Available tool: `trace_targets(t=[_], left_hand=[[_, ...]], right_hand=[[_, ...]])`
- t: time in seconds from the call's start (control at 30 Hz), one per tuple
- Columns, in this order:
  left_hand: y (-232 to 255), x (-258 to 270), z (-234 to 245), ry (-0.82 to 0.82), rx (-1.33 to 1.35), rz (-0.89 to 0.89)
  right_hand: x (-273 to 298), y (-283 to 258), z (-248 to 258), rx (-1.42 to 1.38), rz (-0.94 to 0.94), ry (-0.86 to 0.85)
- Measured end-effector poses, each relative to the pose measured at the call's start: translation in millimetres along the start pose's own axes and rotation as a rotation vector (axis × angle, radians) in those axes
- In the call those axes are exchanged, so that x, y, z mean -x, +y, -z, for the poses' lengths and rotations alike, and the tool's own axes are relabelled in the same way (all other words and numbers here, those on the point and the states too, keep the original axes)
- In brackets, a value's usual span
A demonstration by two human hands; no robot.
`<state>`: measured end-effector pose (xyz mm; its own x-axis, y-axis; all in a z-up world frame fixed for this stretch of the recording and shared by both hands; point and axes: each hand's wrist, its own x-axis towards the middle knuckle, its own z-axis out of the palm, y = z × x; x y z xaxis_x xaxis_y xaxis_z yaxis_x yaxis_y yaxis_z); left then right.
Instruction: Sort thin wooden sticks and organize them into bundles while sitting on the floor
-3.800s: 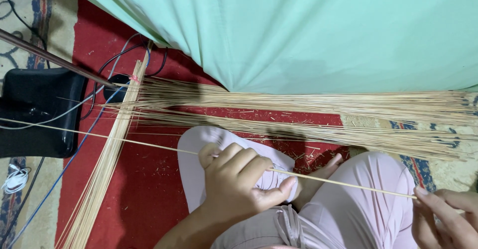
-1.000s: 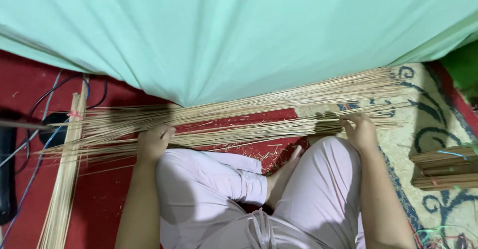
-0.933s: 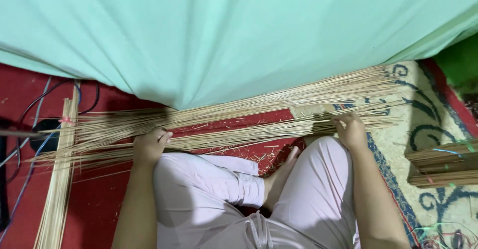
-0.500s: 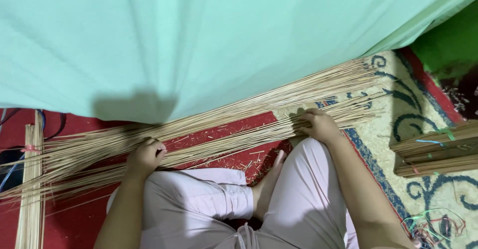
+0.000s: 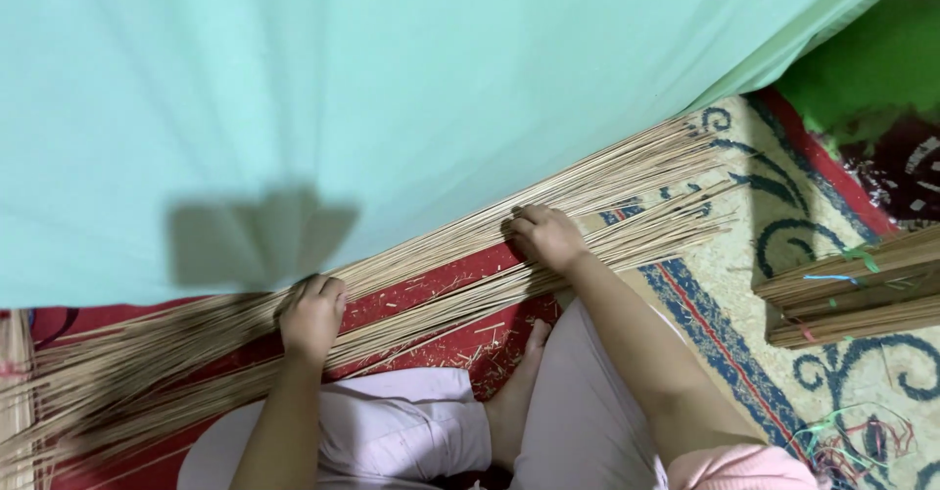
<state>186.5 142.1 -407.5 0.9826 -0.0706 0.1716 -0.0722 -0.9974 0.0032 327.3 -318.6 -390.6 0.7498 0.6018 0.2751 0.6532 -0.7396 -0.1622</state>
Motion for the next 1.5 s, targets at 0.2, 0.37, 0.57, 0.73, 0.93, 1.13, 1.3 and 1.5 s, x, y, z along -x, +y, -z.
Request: trace_targets(t=[0.2,0.37,0.57,0.73,0.93,1.13,1.3,1.5], left_hand=[[-0.4,-1.3,-8.4,-0.013,0.017,0.053],[-1.9,-2.5,-11.0,0.021,0.005,0.035],[19.3,-13.3,32.3,-0.014,0.025,0.079],[38.4,-12.4,40.5,0.153,-0.085,-0.246],[39.5,-5.8,17.7,-0.01,-0.022,-0.273],[47.7,-13.2,35.4,0.115,-0.017,-0.254],[69.4,-14.0,105.3,0.179,0.286,-0.315],[76.5,-11.9,248.4,0.375,0.557,-0.181]], right_hand=[[9.2,11.8,-35.2,-0.072,0.028,0.135],[6.4,11.4,-14.4,-0.163,0.019,0.251],[-0.9,-13.6,15.8,-0.163,-0.236,0.042],[-0.7,-14.7,19.5,-0.109,-0.199,0.025],[-2.0,-15.1,27.6,-0.077,-0.157,0.001],[-11.0,-55.4,106.4,-0.19,0.044,0.466],[-2.2,-78.5,164.8,0.006,0.045,0.686],[7.5,-98.6,209.9,0.026,-0.135,1.138]])
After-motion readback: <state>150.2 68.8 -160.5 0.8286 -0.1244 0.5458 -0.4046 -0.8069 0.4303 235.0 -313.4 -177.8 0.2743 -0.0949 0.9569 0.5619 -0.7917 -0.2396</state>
